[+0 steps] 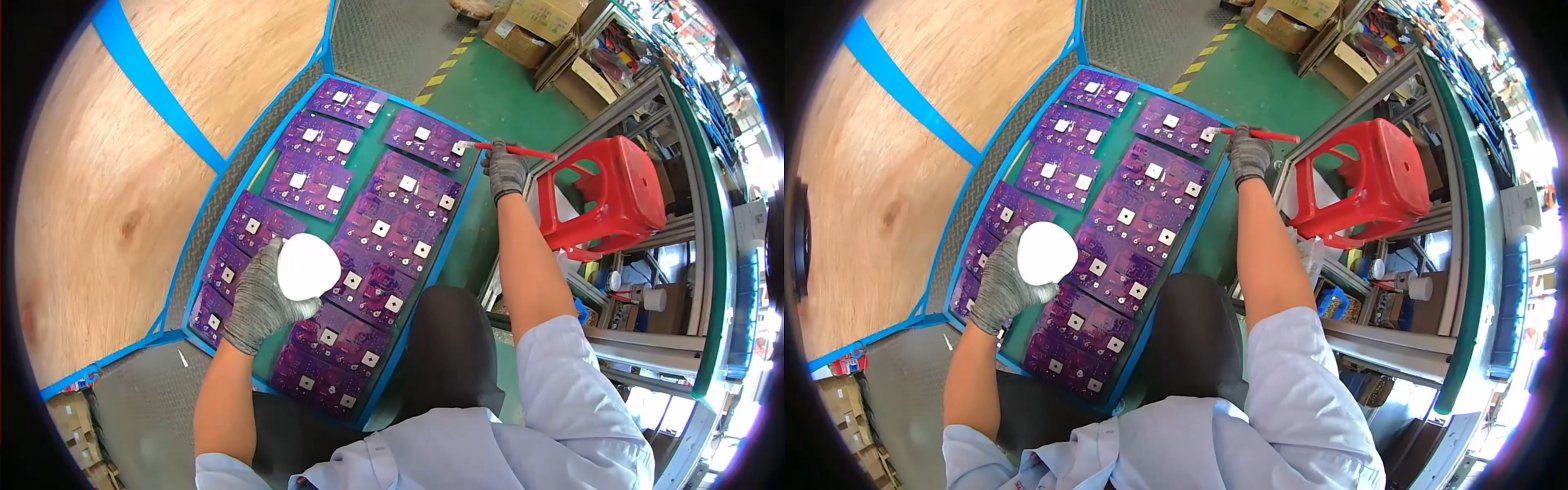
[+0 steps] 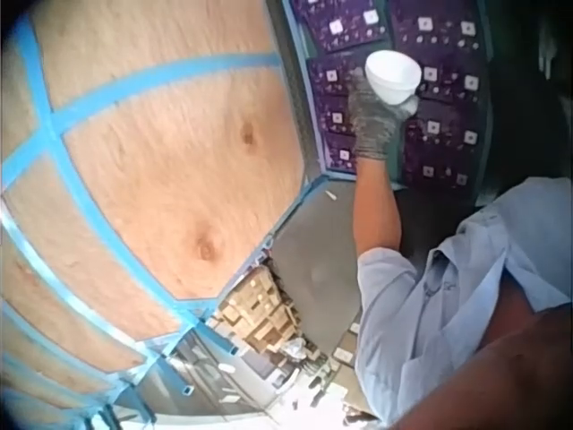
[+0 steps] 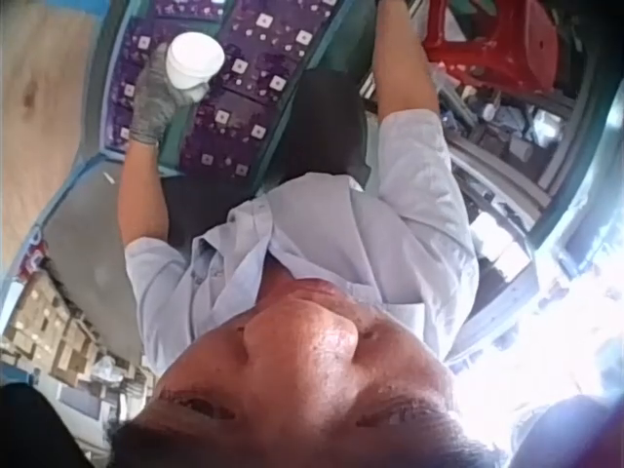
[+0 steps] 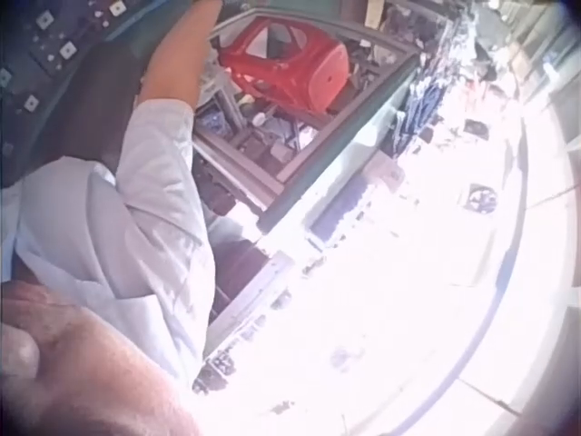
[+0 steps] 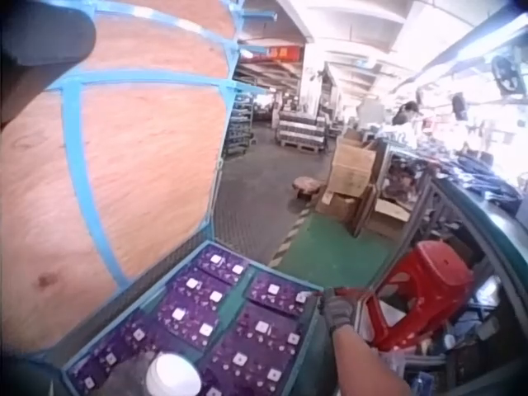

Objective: Applying white thermal paste or adhesive to electronic components on a grid of circuit boards using a brush.

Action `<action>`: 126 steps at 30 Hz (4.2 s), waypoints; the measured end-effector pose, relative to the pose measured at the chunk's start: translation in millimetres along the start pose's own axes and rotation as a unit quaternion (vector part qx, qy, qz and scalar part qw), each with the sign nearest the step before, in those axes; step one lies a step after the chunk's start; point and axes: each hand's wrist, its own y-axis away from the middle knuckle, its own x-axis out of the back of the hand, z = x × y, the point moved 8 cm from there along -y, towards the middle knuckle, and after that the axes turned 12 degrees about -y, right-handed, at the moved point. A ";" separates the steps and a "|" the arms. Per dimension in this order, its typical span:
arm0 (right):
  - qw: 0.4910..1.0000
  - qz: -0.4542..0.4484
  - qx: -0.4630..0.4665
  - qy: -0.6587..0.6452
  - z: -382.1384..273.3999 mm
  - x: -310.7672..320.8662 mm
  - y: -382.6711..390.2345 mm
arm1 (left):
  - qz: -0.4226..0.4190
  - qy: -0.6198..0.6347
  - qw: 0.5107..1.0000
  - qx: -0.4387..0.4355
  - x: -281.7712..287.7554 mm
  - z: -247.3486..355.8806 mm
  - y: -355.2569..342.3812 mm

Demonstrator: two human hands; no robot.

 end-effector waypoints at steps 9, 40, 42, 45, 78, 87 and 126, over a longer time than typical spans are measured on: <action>0.970 -0.039 -0.029 0.238 -6.9 -7.0 -43.2 | -0.013 -0.001 1.000 0.003 0.7 -1.0 0.6; 0.817 -0.280 0.286 0.415 -10.0 -68.8 54.6 | -0.040 0.011 0.999 0.026 6.9 -11.9 3.6; 0.838 -0.241 0.335 0.357 -27.7 -53.5 52.3 | -0.037 0.010 0.999 0.017 2.6 -7.9 -3.3; 0.845 -0.209 0.380 0.313 -36.3 -39.7 50.7 | -0.036 -0.002 0.999 0.012 2.2 -2.2 -7.2; 0.845 -0.205 0.314 0.381 -17.4 -17.7 137.8 | -0.006 0.021 1.000 0.000 14.0 8.1 -4.7; 0.887 -0.430 0.159 0.049 -146.5 -57.9 314.2 | 0.054 0.008 0.996 -0.074 29.8 24.7 -6.0; 0.989 -0.142 0.030 -0.008 -76.0 41.7 187.4 | -0.068 0.193 0.972 -0.116 -8.8 15.9 -17.7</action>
